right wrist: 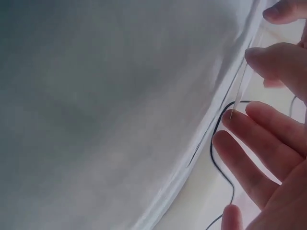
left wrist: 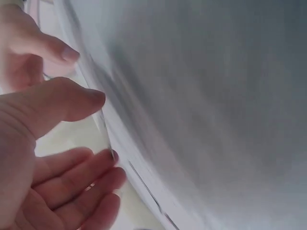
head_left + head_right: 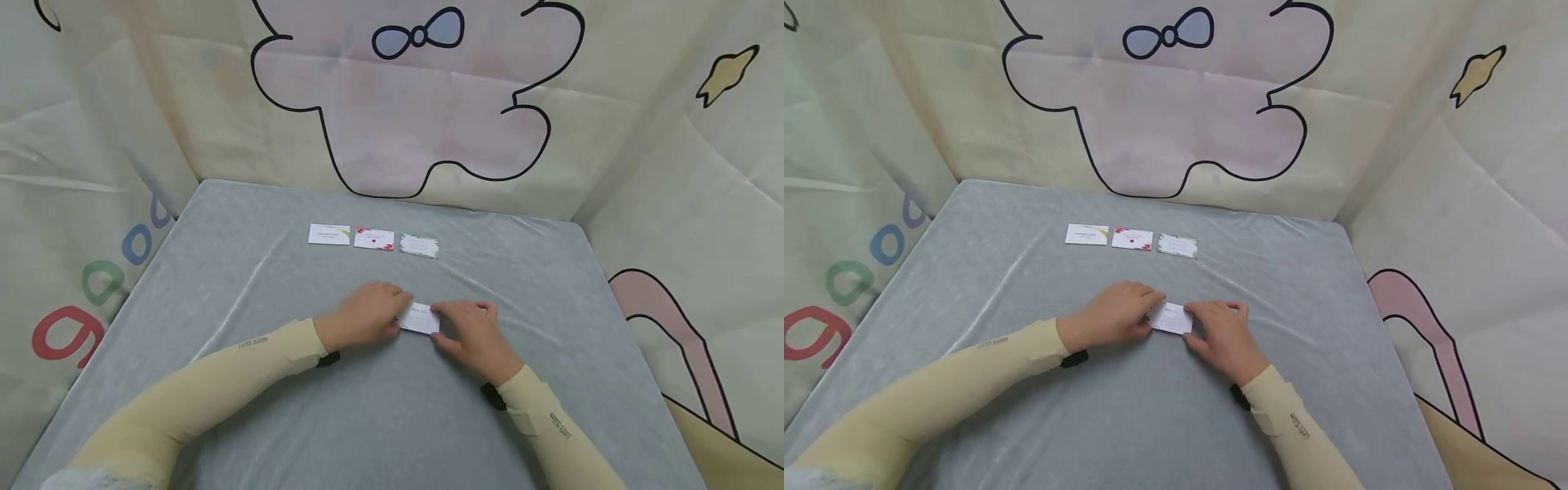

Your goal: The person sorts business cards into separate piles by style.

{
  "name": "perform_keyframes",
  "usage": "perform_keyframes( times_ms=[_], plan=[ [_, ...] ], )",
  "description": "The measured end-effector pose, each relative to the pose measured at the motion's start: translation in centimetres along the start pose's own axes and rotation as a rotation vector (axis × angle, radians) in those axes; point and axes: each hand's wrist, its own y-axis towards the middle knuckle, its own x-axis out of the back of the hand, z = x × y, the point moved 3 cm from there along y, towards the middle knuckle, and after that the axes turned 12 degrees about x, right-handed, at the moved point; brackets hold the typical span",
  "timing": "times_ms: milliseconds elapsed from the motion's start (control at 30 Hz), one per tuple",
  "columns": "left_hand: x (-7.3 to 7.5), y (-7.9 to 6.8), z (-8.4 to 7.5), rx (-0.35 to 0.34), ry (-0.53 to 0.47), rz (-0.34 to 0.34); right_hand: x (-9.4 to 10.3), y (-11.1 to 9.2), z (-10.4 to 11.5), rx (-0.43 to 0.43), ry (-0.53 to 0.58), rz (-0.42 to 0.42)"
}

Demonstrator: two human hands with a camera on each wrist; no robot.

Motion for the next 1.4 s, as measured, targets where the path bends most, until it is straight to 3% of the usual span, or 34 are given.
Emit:
perform_keyframes(
  times_ms=[133, 367, 567, 800, 1400],
  plan=[
    [0.0, 3.6, 2.0, 0.028, 0.031, 0.051, -0.2, 2.9, -2.6, -0.057, 0.005, 0.052],
    [0.5, 9.7, 5.8, 0.096, 0.020, 0.058, 0.2, 8.9, -7.8, -0.150, 0.037, 0.097],
    [0.4, 13.1, 7.4, 0.149, -0.049, 0.131, 0.1, 11.0, -10.7, -0.211, 0.072, 0.122],
    [-0.2, 13.9, 7.9, 0.186, -0.089, 0.191, -0.9, 11.4, -11.7, -0.223, 0.156, 0.139],
    [-1.0, 13.7, 7.6, 0.208, -0.069, 0.170, -0.9, 11.2, -11.3, -0.274, 0.129, 0.122]
  ],
)
